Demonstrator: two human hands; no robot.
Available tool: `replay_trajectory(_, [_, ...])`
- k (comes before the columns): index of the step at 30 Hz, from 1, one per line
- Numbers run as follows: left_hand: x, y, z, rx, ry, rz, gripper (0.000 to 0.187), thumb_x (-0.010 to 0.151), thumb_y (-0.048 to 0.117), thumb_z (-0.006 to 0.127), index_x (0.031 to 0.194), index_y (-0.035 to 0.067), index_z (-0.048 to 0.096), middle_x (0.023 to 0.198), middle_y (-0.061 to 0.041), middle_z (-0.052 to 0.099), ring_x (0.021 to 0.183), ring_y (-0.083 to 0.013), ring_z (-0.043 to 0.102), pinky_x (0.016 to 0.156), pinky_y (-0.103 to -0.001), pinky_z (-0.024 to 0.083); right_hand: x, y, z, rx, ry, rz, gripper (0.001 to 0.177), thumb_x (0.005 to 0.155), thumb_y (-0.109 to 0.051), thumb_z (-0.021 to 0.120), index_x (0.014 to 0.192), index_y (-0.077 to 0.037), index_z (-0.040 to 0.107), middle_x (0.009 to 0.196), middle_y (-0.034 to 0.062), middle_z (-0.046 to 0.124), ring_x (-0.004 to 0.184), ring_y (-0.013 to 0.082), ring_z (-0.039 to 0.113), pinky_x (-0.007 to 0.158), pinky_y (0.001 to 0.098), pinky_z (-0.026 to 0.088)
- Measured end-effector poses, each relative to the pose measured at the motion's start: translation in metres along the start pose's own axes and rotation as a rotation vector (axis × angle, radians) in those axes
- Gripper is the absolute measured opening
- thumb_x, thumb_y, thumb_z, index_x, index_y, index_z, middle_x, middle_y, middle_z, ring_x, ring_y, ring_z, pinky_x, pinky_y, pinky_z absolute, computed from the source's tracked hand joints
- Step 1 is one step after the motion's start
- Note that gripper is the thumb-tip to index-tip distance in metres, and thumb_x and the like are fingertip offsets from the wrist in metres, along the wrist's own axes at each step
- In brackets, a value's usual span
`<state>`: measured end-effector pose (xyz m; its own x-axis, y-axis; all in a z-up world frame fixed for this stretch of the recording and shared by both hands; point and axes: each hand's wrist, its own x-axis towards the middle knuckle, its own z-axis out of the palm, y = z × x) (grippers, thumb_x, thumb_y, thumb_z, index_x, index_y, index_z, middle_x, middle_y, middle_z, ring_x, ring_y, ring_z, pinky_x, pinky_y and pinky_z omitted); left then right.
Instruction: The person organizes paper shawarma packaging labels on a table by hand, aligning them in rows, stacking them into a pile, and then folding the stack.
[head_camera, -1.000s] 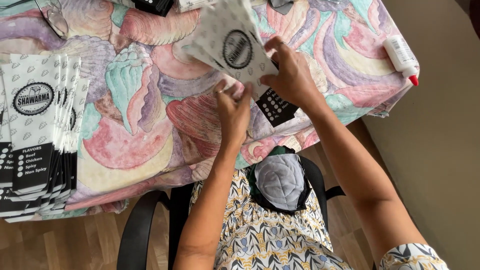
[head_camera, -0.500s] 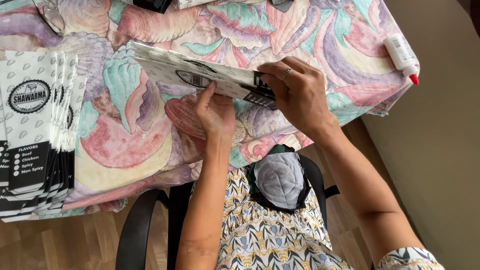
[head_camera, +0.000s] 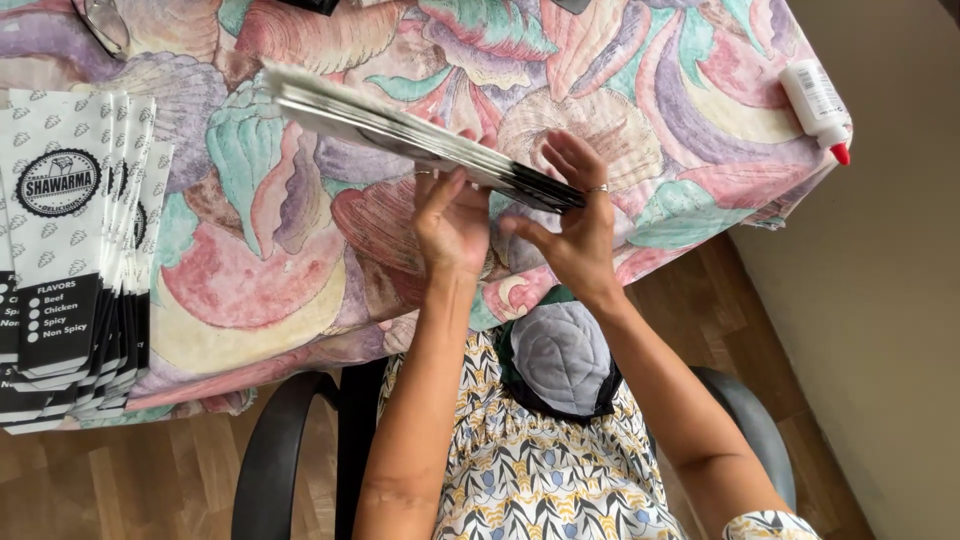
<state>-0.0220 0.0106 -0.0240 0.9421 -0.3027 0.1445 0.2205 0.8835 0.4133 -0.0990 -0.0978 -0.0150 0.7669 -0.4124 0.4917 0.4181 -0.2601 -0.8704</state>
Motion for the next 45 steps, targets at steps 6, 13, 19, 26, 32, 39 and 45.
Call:
replay_trajectory(6, [0.015, 0.046, -0.036, -0.278, 0.236, 0.089, 0.022, 0.08, 0.003, 0.071, 0.072, 0.024, 0.07, 0.074, 0.001, 0.066, 0.077, -0.0179, 0.061, 0.094, -0.054, 0.043, 0.024, 0.035, -0.033, 0.164, 0.035, 0.141, 0.037, 0.077, 0.016, 0.085, 0.107, 0.002, 0.069, 0.091, 0.0116, 0.074, 0.085, 0.0148, 0.073, 0.077, 0.0314, 0.066])
replay_trajectory(13, [0.005, 0.119, -0.065, 0.688, 0.003, 0.376, 0.093, 0.074, -0.013, 0.083, 0.15, 0.013, 0.038, 0.126, -0.015, 0.061, 0.115, -0.0269, 0.066, 0.106, -0.043, 0.056, 0.037, 0.031, -0.051, 0.054, -0.066, 0.153, 0.051, 0.073, 0.008, 0.091, 0.117, -0.001, 0.069, 0.102, 0.01, 0.074, 0.094, 0.0124, 0.07, 0.09, 0.0247, 0.056])
replay_trajectory(19, [0.009, 0.107, -0.051, 1.084, -0.035, 0.448, 0.054, 0.107, 0.041, 0.06, 0.147, 0.006, 0.047, 0.134, -0.015, 0.061, 0.124, -0.0198, 0.06, 0.115, -0.038, 0.043, 0.037, 0.03, -0.029, 0.291, 0.032, 0.107, 0.036, 0.088, -0.001, 0.083, 0.119, 0.001, 0.065, 0.118, 0.0169, 0.069, 0.11, 0.0214, 0.07, 0.098, 0.0345, 0.059])
replay_trajectory(26, [0.005, 0.107, -0.047, 1.122, -0.194, 0.393, 0.111, 0.084, 0.097, 0.033, 0.15, 0.009, 0.041, 0.128, -0.011, 0.058, 0.106, -0.0171, 0.056, 0.09, -0.032, 0.049, 0.044, 0.047, -0.055, 0.4, 0.011, 0.085, 0.018, 0.098, -0.011, 0.074, 0.109, -0.008, 0.06, 0.126, 0.0124, 0.066, 0.121, 0.0256, 0.064, 0.102, 0.0372, 0.055])
replay_trajectory(32, [0.007, 0.107, -0.045, 1.135, -0.245, 0.387, 0.093, 0.085, 0.057, 0.076, 0.153, 0.01, 0.034, 0.137, -0.013, 0.048, 0.125, -0.0247, 0.052, 0.106, -0.038, 0.051, 0.054, 0.033, -0.057, 0.474, 0.056, 0.093, 0.006, 0.099, -0.002, 0.065, 0.103, -0.007, 0.063, 0.119, 0.0144, 0.07, 0.122, 0.0288, 0.065, 0.108, 0.0454, 0.052])
replay_trajectory(39, [0.008, 0.103, -0.046, 1.24, -0.179, 0.394, 0.088, 0.08, 0.027, 0.091, 0.145, 0.003, 0.036, 0.132, -0.019, 0.057, 0.123, -0.0291, 0.06, 0.107, -0.04, 0.053, 0.037, 0.053, -0.073, 0.239, 0.161, 0.007, 0.014, 0.098, -0.006, 0.075, 0.105, -0.01, 0.064, 0.117, 0.0076, 0.066, 0.099, 0.0138, 0.062, 0.088, 0.0259, 0.054])
replay_trajectory(45, [0.008, 0.102, -0.053, 1.243, -0.181, 0.407, 0.093, 0.08, 0.019, 0.093, 0.15, 0.003, 0.033, 0.141, -0.019, 0.055, 0.132, -0.0303, 0.056, 0.115, -0.04, 0.048, 0.027, 0.056, -0.086, 0.211, 0.206, -0.07, 0.014, 0.1, -0.007, 0.074, 0.106, -0.007, 0.062, 0.094, 0.0057, 0.063, 0.079, 0.0158, 0.06, 0.071, 0.0298, 0.054])
